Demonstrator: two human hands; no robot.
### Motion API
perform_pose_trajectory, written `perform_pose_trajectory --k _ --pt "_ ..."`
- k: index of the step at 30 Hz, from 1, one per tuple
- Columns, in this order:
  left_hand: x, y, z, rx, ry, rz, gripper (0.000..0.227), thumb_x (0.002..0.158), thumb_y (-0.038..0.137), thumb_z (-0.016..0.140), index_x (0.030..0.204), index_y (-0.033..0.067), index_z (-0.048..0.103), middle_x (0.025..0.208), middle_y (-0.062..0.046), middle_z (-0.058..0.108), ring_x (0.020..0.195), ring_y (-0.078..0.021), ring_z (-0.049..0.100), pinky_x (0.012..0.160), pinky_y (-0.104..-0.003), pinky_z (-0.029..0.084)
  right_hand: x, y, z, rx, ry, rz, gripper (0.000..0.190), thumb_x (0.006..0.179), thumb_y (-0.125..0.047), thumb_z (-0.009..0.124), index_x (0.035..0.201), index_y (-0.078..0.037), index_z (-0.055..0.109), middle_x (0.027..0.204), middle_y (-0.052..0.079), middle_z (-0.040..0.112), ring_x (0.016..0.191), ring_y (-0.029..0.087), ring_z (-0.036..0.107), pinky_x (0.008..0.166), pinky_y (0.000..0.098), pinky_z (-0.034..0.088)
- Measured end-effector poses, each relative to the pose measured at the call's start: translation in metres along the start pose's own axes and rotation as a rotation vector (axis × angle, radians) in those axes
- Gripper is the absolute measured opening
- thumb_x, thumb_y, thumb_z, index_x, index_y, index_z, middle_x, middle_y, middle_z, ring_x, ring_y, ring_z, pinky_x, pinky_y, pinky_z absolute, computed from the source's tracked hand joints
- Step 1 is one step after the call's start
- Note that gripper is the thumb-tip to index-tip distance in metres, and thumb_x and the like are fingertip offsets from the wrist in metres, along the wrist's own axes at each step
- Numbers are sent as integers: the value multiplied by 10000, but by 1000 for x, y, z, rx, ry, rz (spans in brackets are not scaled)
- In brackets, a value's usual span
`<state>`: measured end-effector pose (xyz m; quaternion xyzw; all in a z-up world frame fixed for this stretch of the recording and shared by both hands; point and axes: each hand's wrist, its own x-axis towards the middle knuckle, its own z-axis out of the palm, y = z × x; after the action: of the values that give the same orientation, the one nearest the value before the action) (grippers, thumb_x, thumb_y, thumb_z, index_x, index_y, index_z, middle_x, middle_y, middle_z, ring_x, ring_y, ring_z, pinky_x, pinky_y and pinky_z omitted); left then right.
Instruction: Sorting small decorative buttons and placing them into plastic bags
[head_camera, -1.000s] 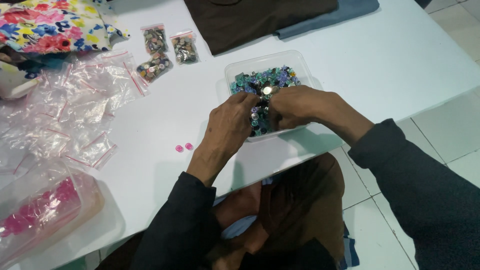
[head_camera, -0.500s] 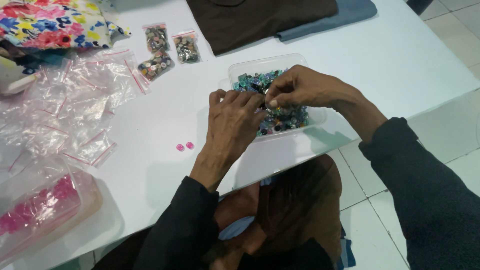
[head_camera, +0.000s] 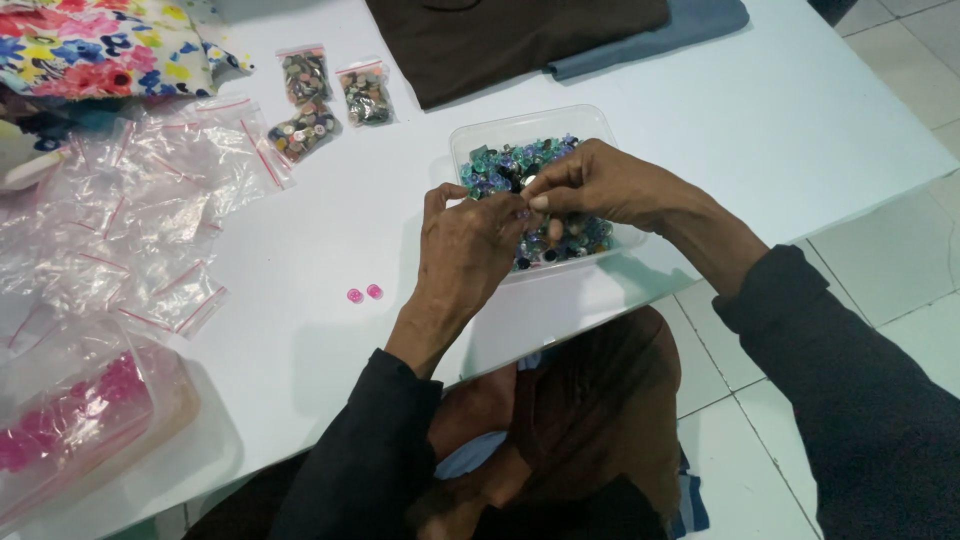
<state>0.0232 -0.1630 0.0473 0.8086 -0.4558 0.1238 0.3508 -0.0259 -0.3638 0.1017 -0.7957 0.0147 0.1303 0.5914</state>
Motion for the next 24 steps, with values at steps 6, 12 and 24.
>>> perform_pose_trajectory --k 6,12,24 --pt "1 -6 5 3 -8 -33 128 903 134 747 1027 143 718 757 -19 761 749 -185 765 1060 -450 373 2 -6 10 -689 -197 91 246 862 -136 684 1046 -141 848 920 200 799 846 411 767 740 486 591" --pt "0 -9 9 -15 20 -19 154 901 119 754 1046 143 709 762 -9 752 761 -182 762 1076 -438 358 15 -1 19 -985 -330 139 253 825 -291 649 993 -270 837 873 69 795 863 348 745 784 447 578" --pt "-3 -6 6 -65 38 -41 143 928 112 737 1069 125 722 801 -47 762 807 -190 765 1099 -456 352 -3 -24 8 -641 -261 178 233 858 -172 691 1017 -88 838 855 220 801 761 360 742 766 454 582"
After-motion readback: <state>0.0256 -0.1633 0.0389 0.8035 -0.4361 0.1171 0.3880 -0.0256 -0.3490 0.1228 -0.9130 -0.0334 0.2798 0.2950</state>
